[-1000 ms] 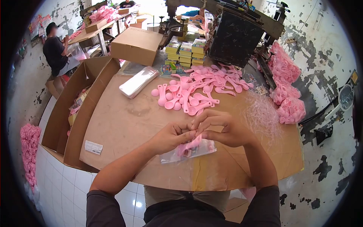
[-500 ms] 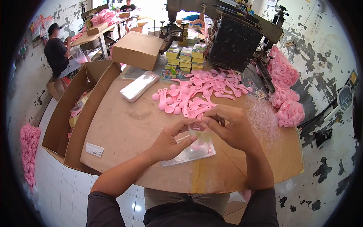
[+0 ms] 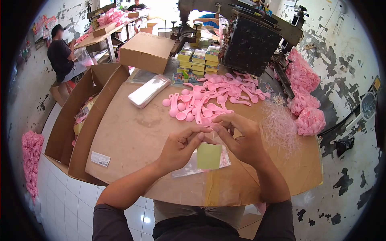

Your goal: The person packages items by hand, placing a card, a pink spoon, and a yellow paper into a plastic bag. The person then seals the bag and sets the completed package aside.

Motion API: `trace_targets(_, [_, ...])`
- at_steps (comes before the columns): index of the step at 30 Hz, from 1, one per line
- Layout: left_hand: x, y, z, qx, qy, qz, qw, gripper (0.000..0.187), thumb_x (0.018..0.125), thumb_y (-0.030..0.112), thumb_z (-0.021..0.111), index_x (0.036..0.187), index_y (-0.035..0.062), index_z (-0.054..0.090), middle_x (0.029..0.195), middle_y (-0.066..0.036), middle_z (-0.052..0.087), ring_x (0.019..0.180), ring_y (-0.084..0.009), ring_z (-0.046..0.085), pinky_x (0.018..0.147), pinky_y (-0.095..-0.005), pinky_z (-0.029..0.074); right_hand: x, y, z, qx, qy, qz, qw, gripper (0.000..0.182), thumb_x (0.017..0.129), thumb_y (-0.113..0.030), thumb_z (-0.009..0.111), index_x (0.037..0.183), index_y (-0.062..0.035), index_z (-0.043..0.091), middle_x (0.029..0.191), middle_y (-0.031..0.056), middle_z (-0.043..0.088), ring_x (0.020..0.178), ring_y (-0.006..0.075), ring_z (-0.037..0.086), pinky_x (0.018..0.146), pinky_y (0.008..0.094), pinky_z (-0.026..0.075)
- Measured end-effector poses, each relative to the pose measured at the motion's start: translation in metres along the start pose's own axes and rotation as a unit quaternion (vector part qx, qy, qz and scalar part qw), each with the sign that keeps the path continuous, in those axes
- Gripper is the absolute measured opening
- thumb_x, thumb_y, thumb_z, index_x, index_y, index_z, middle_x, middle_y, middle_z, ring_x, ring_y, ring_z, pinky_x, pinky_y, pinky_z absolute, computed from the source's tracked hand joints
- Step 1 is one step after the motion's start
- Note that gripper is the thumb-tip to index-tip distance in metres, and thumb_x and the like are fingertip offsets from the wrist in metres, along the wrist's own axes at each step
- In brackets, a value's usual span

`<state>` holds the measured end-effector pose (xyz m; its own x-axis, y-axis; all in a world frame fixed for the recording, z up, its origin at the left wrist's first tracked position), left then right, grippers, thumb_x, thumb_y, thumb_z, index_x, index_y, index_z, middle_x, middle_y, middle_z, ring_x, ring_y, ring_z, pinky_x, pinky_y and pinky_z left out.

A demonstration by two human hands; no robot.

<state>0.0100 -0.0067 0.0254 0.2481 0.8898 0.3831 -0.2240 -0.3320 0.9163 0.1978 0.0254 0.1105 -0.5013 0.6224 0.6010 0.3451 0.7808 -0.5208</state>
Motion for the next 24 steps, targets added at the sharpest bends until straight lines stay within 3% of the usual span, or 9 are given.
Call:
trace_targets(1, [0.000, 0.001, 0.000, -0.012, 0.005, -0.004, 1.000, 0.025, 0.108, 0.004, 0.049, 0.129, -0.0030, 0.060, 0.130, -0.015, 0.064, 0.107, -0.0237, 0.072, 0.091, -0.0318, 0.059, 0.000, -0.001, 0.000, -0.004, 0.010, 0.003, 1.000, 0.016, 0.089, -0.006, 0.074, 0.105, -0.0044, 0.071, 0.088, 0.0069, 0.070, 0.069, 0.0172, 0.065, 0.060, 0.0301, 0.050])
trace_targets(3, [-0.001, 0.003, 0.003, -0.012, 0.021, -0.005, 1.000, 0.027, 0.107, 0.007, 0.051, 0.131, -0.0028, 0.060, 0.111, -0.013, 0.071, 0.098, -0.0176, 0.072, 0.084, -0.0299, 0.057, -0.001, -0.004, 0.000, -0.009, 0.029, 0.013, 0.999, 0.017, 0.086, -0.005, 0.076, 0.103, -0.0055, 0.070, 0.095, 0.0062, 0.070, 0.079, 0.0185, 0.067, 0.068, 0.0332, 0.052])
trace_targets(6, [-0.003, 0.005, 0.004, 0.027, 0.037, -0.004, 0.999, 0.029, 0.106, 0.008, 0.055, 0.132, -0.0034, 0.059, 0.098, -0.011, 0.076, 0.088, -0.0124, 0.071, 0.077, -0.0279, 0.056, 0.003, -0.012, -0.002, -0.196, 0.026, -0.175, 0.964, 0.020, 0.081, -0.008, 0.078, 0.099, -0.0084, 0.070, 0.108, 0.0050, 0.068, 0.101, 0.0213, 0.065, 0.085, 0.0392, 0.049])
trace_targets(9, [-0.007, 0.006, 0.003, 0.145, 0.025, 0.020, 0.989, 0.034, 0.103, 0.005, 0.059, 0.136, -0.0047, 0.056, 0.091, -0.010, 0.076, 0.085, -0.0109, 0.072, 0.074, -0.0260, 0.057, -0.003, -0.012, 0.009, -0.279, 0.019, -0.200, 0.939, 0.024, 0.076, -0.016, 0.079, 0.097, -0.0091, 0.070, 0.114, 0.0047, 0.065, 0.115, 0.0231, 0.060, 0.096, 0.0415, 0.043])
trace_targets(15, [-0.010, 0.001, 0.004, 0.268, 0.010, 0.069, 0.961, 0.041, 0.098, 0.000, 0.062, 0.138, -0.0048, 0.056, 0.092, -0.012, 0.078, 0.078, -0.0107, 0.073, 0.069, -0.0265, 0.058, -0.008, -0.008, 0.014, -0.346, -0.047, -0.246, 0.904, 0.032, 0.076, -0.024, 0.076, 0.101, -0.0054, 0.069, 0.110, 0.0072, 0.064, 0.111, 0.0234, 0.061, 0.097, 0.0408, 0.043])
trace_targets(18, [-0.009, 0.005, 0.006, 0.311, -0.008, 0.062, 0.948, 0.040, 0.098, 0.000, 0.062, 0.138, -0.0024, 0.058, 0.093, -0.010, 0.078, 0.078, -0.0108, 0.074, 0.069, -0.0268, 0.058, -0.008, 0.002, 0.020, -0.339, -0.049, -0.205, 0.917, 0.026, 0.079, -0.017, 0.073, 0.102, -0.0057, 0.065, 0.106, 0.0085, 0.063, 0.106, 0.0255, 0.060, 0.095, 0.0422, 0.044])
trace_targets(21, [-0.007, 0.006, 0.006, 0.278, -0.025, 0.031, 0.960, 0.038, 0.100, 0.002, 0.060, 0.138, -0.0002, 0.058, 0.093, -0.010, 0.078, 0.081, -0.0112, 0.074, 0.072, -0.0271, 0.058, 0.003, 0.012, -0.001, -0.265, 0.034, -0.132, 0.954, 0.020, 0.081, -0.010, 0.068, 0.099, -0.0053, 0.062, 0.102, 0.0109, 0.060, 0.103, 0.0281, 0.059, 0.091, 0.0421, 0.045])
trace_targets(23, [-0.005, 0.003, 0.004, 0.211, -0.008, 0.007, 0.977, 0.035, 0.102, 0.006, 0.060, 0.136, 0.0008, 0.059, 0.091, -0.010, 0.077, 0.081, -0.0112, 0.072, 0.072, -0.0280, 0.057, 0.007, 0.035, -0.030, -0.112, 0.066, -0.041, 0.991, 0.008, 0.089, -0.009, 0.062, 0.095, -0.0043, 0.058, 0.094, 0.0101, 0.060, 0.090, 0.0234, 0.061, 0.080, 0.0362, 0.049])
trace_targets(24, [-0.003, -0.001, 0.002, 0.166, 0.011, -0.006, 0.986, 0.033, 0.102, 0.009, 0.061, 0.134, 0.0011, 0.060, 0.089, -0.010, 0.076, 0.079, -0.0109, 0.071, 0.070, -0.0288, 0.056, 0.005, 0.039, -0.052, 0.037, 0.021, 0.094, 0.995, 0.007, 0.094, -0.010, 0.059, 0.096, -0.0038, 0.058, 0.090, 0.0085, 0.060, 0.082, 0.0193, 0.061, 0.074, 0.0327, 0.049])
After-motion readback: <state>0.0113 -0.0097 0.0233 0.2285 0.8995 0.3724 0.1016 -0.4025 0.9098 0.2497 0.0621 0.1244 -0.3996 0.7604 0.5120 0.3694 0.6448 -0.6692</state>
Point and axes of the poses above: each hand's wrist, its own x-axis towards the middle knuckle, its own z-axis out of the palm, y = z × x, the point moved 2 cm from there along x, towards the middle knuckle
